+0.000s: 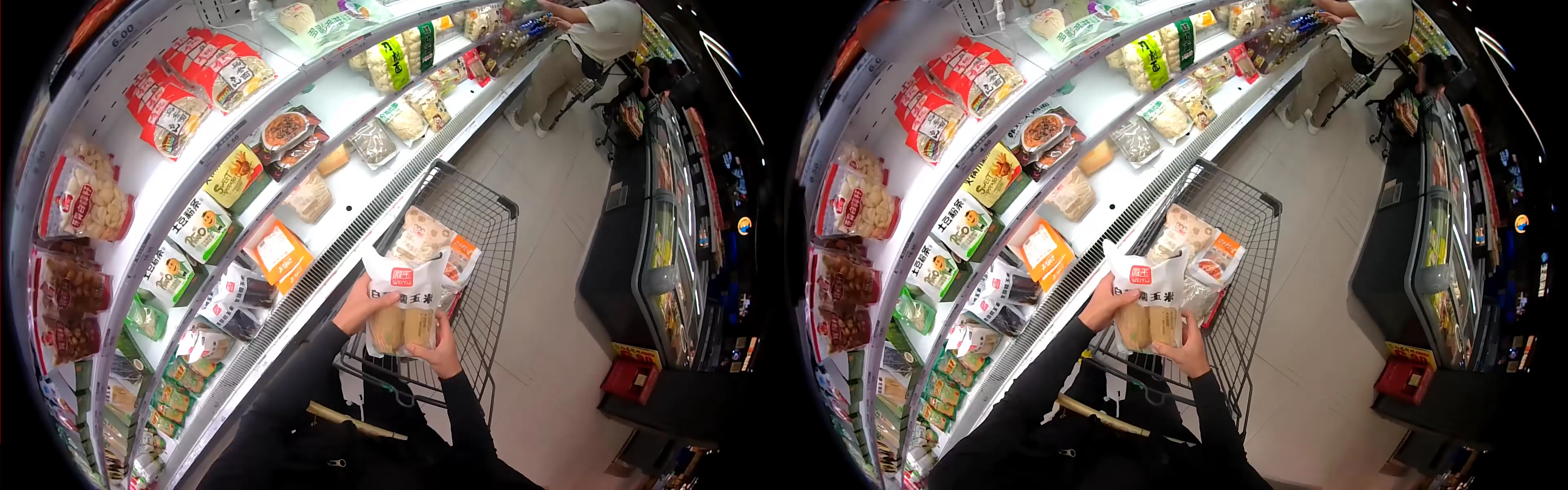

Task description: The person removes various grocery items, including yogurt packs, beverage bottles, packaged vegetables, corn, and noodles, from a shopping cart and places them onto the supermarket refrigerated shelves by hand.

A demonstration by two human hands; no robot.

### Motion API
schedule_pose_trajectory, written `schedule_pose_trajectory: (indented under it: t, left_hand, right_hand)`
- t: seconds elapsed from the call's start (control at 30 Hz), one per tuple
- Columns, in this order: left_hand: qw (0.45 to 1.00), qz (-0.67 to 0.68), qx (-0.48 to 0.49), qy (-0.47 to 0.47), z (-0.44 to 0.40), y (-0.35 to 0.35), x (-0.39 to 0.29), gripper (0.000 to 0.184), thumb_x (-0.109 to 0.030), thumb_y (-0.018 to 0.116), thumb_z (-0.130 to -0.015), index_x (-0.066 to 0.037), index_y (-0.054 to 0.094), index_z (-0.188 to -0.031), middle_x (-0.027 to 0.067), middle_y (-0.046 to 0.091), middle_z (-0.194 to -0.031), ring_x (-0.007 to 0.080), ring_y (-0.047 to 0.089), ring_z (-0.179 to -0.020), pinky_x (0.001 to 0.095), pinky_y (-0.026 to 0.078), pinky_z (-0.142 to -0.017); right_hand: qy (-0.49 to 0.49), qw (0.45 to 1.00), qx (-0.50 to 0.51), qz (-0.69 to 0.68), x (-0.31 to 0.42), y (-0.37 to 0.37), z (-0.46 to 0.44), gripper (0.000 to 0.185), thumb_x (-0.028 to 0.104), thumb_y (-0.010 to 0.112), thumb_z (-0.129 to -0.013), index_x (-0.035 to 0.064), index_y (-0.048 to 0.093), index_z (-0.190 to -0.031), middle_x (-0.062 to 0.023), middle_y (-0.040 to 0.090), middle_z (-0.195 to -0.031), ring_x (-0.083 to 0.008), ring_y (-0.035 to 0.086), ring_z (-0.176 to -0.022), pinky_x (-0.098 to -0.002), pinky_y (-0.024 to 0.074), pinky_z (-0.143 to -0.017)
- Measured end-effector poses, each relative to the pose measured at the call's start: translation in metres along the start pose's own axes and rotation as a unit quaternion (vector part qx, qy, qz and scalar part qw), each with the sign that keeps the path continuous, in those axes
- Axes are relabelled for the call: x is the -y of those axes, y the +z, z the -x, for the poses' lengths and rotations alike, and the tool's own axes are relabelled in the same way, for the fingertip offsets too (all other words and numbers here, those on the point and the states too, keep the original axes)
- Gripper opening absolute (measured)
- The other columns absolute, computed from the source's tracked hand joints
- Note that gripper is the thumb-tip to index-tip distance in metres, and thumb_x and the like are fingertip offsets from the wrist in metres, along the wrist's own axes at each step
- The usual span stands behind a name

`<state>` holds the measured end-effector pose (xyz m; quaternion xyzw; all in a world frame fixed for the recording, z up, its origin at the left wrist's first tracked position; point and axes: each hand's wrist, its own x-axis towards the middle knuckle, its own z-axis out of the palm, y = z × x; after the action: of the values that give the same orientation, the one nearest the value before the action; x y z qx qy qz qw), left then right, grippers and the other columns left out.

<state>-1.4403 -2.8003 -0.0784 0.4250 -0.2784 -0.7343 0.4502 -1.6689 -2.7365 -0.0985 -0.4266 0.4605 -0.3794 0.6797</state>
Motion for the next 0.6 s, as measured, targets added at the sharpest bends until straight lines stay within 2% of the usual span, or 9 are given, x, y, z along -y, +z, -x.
schedule_pose_trajectory:
  t: [0.1, 0.17, 0.23, 0.3, 0.43, 0.47, 0.5, 0.57, 0.6]
  left_hand:
    - [0.993, -0.03, 0.027, 0.111, 0.049, 0.0, -0.052, 0.071, -0.011, 0.086, -0.077, -0.003, 0.052, -0.139, 0.0082, 0.061, -0.13, 0.0167, 0.059, -0.12, 0.0328, 0.046, -0.104]
    - [0.987, -0.043, 0.012, 0.155, 0.084, -0.006, -0.072, 0.077, -0.015, 0.091, -0.068, -0.002, 0.055, -0.136, 0.006, 0.062, -0.126, 0.0155, 0.059, -0.118, 0.0322, 0.047, -0.103]
    - [0.975, -0.065, -0.027, 0.209, 0.112, -0.024, -0.073, 0.072, -0.008, 0.092, -0.064, -0.003, 0.059, -0.128, 0.0064, 0.063, -0.124, 0.016, 0.06, -0.117, 0.0329, 0.048, -0.103]
    - [0.954, -0.108, -0.095, 0.262, 0.14, -0.048, -0.071, 0.063, -0.009, 0.092, -0.067, -0.005, 0.063, -0.124, 0.0056, 0.063, -0.124, 0.0161, 0.06, -0.116, 0.0322, 0.047, -0.102]
    - [0.924, 0.006, -0.221, 0.311, 0.204, -0.09, -0.069, 0.057, -0.01, 0.09, -0.07, -0.004, 0.064, -0.119, 0.0046, 0.065, -0.118, 0.015, 0.062, -0.111, 0.0312, 0.049, -0.098]
    - [0.903, 0.016, -0.254, 0.347, 0.219, -0.102, -0.064, 0.054, -0.013, 0.088, -0.075, -0.002, 0.063, -0.122, 0.0058, 0.067, -0.118, 0.015, 0.063, -0.109, 0.0314, 0.049, -0.097]
    - [0.89, 0.018, -0.281, 0.359, 0.238, -0.116, -0.06, 0.054, -0.013, 0.088, -0.075, -0.002, 0.063, -0.122, 0.0058, 0.067, -0.118, 0.015, 0.063, -0.109, 0.0314, 0.049, -0.097]
    - [0.878, 0.097, -0.338, 0.324, 0.271, -0.138, -0.049, 0.053, -0.018, 0.085, -0.081, 0.0, 0.062, -0.124, 0.0076, 0.068, -0.118, 0.0153, 0.064, -0.108, 0.0311, 0.05, -0.095]
    - [0.866, 0.053, -0.375, 0.326, 0.287, -0.152, -0.041, 0.052, -0.024, 0.082, -0.086, 0.002, 0.061, -0.126, 0.0083, 0.069, -0.119, 0.0156, 0.065, -0.107, 0.0311, 0.051, -0.094]
  right_hand:
    - [-0.032, 0.998, 0.028, 0.051, 0.032, 0.047, 0.014, 0.081, 0.011, 0.087, -0.075, -0.0004, 0.039, -0.14, -0.014, 0.059, -0.128, -0.0207, 0.058, -0.121, -0.0352, 0.0472, -0.102]
    - [-0.035, 0.996, 0.051, 0.071, 0.041, 0.072, 0.019, 0.082, 0.012, 0.087, -0.075, -0.0009, 0.041, -0.141, -0.0131, 0.059, -0.128, -0.0204, 0.058, -0.121, -0.0352, 0.0466, -0.103]
    - [-0.013, 0.994, 0.073, 0.082, 0.044, 0.097, 0.016, 0.077, 0.011, 0.087, -0.076, -0.0019, 0.045, -0.138, -0.0118, 0.059, -0.129, -0.0199, 0.058, -0.12, -0.0357, 0.0462, -0.103]
    - [-0.024, 0.984, 0.132, 0.115, 0.045, 0.126, 0.006, 0.076, 0.013, 0.088, -0.077, -0.0034, 0.045, -0.137, -0.0122, 0.06, -0.129, -0.0196, 0.058, -0.118, -0.0358, 0.0477, -0.101]
    - [0.043, 0.962, 0.211, 0.169, 0.047, 0.188, 0.0, 0.075, 0.016, 0.089, -0.078, -0.0031, 0.045, -0.135, -0.0131, 0.061, -0.126, -0.0199, 0.06, -0.115, -0.0342, 0.0505, -0.095]
    - [0.024, 0.952, 0.245, 0.18, 0.045, 0.206, 0.0, 0.074, 0.016, 0.089, -0.078, -0.0027, 0.045, -0.135, -0.0129, 0.061, -0.125, -0.02, 0.06, -0.114, -0.0342, 0.0504, -0.095]
    - [0.0, 0.941, 0.28, 0.191, 0.044, 0.226, -0.002, 0.074, 0.016, 0.088, -0.079, -0.0023, 0.045, -0.135, -0.0127, 0.061, -0.125, -0.0202, 0.06, -0.113, -0.0341, 0.0503, -0.095]
    - [-0.012, 0.914, 0.335, 0.23, 0.043, 0.269, 0.001, 0.071, 0.018, 0.086, -0.081, -0.0017, 0.045, -0.136, -0.0122, 0.061, -0.125, -0.0203, 0.06, -0.113, -0.0345, 0.0498, -0.096]
    - [-0.004, 0.895, 0.369, 0.25, 0.037, 0.286, 0.001, 0.07, 0.019, 0.085, -0.082, -0.0017, 0.045, -0.136, -0.0123, 0.06, -0.125, -0.0204, 0.06, -0.112, -0.0343, 0.0497, -0.096]
